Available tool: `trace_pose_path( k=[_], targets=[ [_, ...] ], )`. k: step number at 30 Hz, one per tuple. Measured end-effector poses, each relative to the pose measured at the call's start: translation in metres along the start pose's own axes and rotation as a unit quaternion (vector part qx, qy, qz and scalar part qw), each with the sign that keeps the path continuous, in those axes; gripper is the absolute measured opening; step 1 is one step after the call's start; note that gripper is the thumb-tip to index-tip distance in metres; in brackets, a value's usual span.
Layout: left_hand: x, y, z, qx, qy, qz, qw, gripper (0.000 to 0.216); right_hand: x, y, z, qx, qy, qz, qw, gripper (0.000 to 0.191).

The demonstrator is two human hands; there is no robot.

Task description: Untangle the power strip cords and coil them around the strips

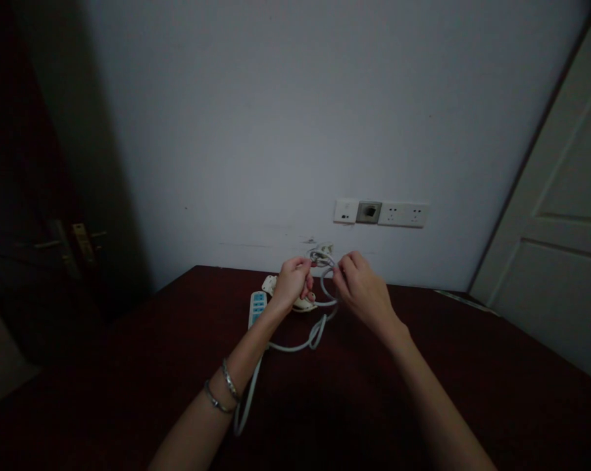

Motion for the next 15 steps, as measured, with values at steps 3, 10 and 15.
trace_pose_path(
  k=[3,10,15],
  targets=[
    [-0.002,-0.001,-0.006,0.032,-0.055,-0.040,0.997,0.018,0.001,0.000,0.004,-0.025,0.002,0.020,0.999,0.026],
    [-0.002,0.000,-0.006,0.011,-0.241,-0.097,0.966,0.022,-0.004,0.001,0.010,-0.039,0.016,0.019,0.999,0.028],
    [0.002,-0.001,-0.004,-0.037,-0.315,-0.093,0.944,0.020,-0.014,0.001,0.022,-0.073,-0.007,0.015,0.997,0.028]
  ],
)
Point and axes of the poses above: each hand's wrist, its own y-axis away from the middle knuckle, its own x-axis out of the back of the hand, z = x × y, the point moved 2 cm from there along -y, towards the middle knuckle, and after that the axes turned 1 degree about y, right-handed, at the moved point
